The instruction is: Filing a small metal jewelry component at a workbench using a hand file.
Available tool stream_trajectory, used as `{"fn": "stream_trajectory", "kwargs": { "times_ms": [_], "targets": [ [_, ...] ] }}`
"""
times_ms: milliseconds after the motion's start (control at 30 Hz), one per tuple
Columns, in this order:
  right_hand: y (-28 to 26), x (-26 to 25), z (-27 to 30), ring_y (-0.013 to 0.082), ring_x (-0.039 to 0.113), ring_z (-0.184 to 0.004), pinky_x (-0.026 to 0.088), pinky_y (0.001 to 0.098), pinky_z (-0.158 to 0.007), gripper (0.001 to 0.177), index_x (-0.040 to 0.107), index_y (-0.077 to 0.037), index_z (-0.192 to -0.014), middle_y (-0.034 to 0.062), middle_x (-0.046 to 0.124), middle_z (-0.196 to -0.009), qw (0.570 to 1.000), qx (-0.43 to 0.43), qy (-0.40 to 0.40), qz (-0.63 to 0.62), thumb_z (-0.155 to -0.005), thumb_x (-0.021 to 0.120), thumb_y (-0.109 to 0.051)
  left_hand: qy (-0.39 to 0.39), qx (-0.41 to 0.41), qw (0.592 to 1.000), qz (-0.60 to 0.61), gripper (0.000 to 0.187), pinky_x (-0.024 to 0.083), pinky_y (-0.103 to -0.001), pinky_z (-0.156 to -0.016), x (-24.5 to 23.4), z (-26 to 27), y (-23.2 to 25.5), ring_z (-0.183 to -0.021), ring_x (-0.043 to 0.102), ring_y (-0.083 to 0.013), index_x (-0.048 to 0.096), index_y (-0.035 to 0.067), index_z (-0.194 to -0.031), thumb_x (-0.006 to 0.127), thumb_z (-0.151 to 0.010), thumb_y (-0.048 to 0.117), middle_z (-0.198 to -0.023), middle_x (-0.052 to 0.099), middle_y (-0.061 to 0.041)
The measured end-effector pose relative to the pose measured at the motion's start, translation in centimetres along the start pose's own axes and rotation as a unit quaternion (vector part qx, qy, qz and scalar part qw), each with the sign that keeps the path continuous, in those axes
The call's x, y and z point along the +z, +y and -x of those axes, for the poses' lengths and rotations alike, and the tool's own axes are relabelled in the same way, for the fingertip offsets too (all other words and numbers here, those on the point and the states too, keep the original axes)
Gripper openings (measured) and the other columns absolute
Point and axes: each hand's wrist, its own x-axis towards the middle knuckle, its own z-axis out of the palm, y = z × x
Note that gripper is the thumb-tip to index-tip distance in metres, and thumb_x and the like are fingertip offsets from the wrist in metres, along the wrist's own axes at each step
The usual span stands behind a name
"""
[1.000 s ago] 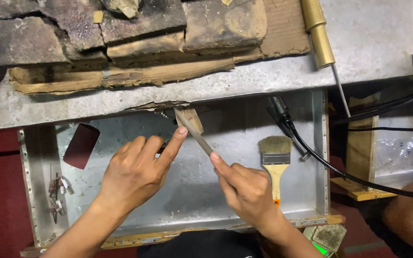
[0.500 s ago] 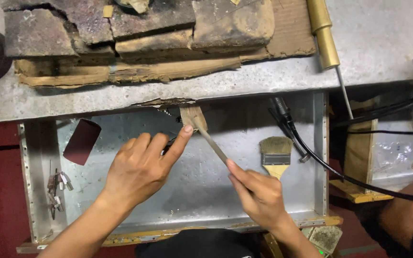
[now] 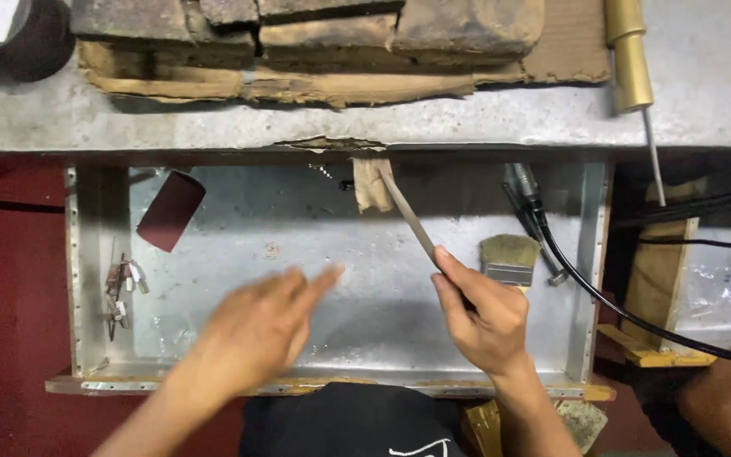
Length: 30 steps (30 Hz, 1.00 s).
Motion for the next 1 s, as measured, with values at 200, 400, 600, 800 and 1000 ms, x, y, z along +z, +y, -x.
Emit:
{"fn": "stream_trajectory", "kwargs": {
  "times_ms": [200, 400, 600, 800, 1000],
  "targets": [
    [-0.4, 1.1, 1.5, 0.0196, 0.079, -0.079, 0.065, 0.0239, -0.065, 0.032, 0.067, 0.006, -0.123, 0.0185, 0.076, -0.111, 1.0, -0.018, 0.013, 0.007, -0.092, 0.074, 0.001, -0.153, -0.097, 0.98, 0.082, 0.079, 0.048, -0.056, -0.096, 7.7, 4.2, -0.5, -0.117, 0.057, -0.0413, 0.037, 0.024, -0.155, 0.053, -0.081, 0.002, -0.134, 0.056, -0.013],
    [-0.7, 1.5, 1.4, 0.0221, 0.08, -0.087, 0.066, 0.0236, -0.07, 0.033, 0.066, 0.007, -0.124, 0.0203, 0.075, -0.115, 1.0, -0.009, 0.011, 0.009, -0.093, 0.073, 0.0, 0.215, -0.117, 0.969, 0.022, 0.045, 0.058, -0.05, -0.083, 10.2, 1.0, -4.9, -0.1, 0.066, -0.0351, 0.056, -0.001, -0.133, 0.063, -0.089, 0.004, -0.113, 0.066, -0.016],
    [-1.1, 1.3, 1.8, 0.0111, 0.072, -0.063, 0.06, 0.0191, -0.055, 0.034, 0.066, 0.005, -0.124, 0.0157, 0.078, -0.109, 1.0, 0.008, 0.013, -0.002, -0.092, 0.074, -0.003, 0.288, -0.097, 0.949, -0.083, 0.03, 0.05, -0.041, -0.072, 10.0, -2.7, -5.4, -0.085, 0.06, -0.0278, 0.063, 0.008, -0.126, 0.064, -0.096, 0.012, -0.097, 0.066, -0.006],
    [-0.7, 1.7, 2.6, 0.0211, 0.081, -0.089, 0.068, 0.0234, -0.074, 0.035, 0.067, 0.006, -0.122, 0.0183, 0.076, -0.114, 0.999, 0.029, 0.021, -0.016, -0.089, 0.075, -0.002, 0.238, -0.076, 0.959, -0.13, 0.04, 0.05, -0.038, -0.067, 10.4, -2.8, -5.3, -0.081, 0.06, -0.0261, 0.063, 0.008, -0.127, 0.06, -0.09, -0.007, -0.09, 0.067, -0.005],
    [-2.0, 2.2, 3.1, 0.0065, 0.04, -0.044, 0.034, 0.0228, -0.042, 0.026, 0.072, 0.003, -0.102, -0.0018, 0.052, -0.058, 0.989, 0.111, 0.027, -0.095, -0.084, 0.08, -0.013, 0.063, -0.265, 0.916, 0.293, 0.049, 0.055, -0.038, -0.079, 5.9, -3.1, -1.9, -0.093, 0.073, -0.0217, 0.054, 0.016, -0.143, 0.056, -0.098, 0.034, -0.11, 0.077, -0.002]
  ]
}}
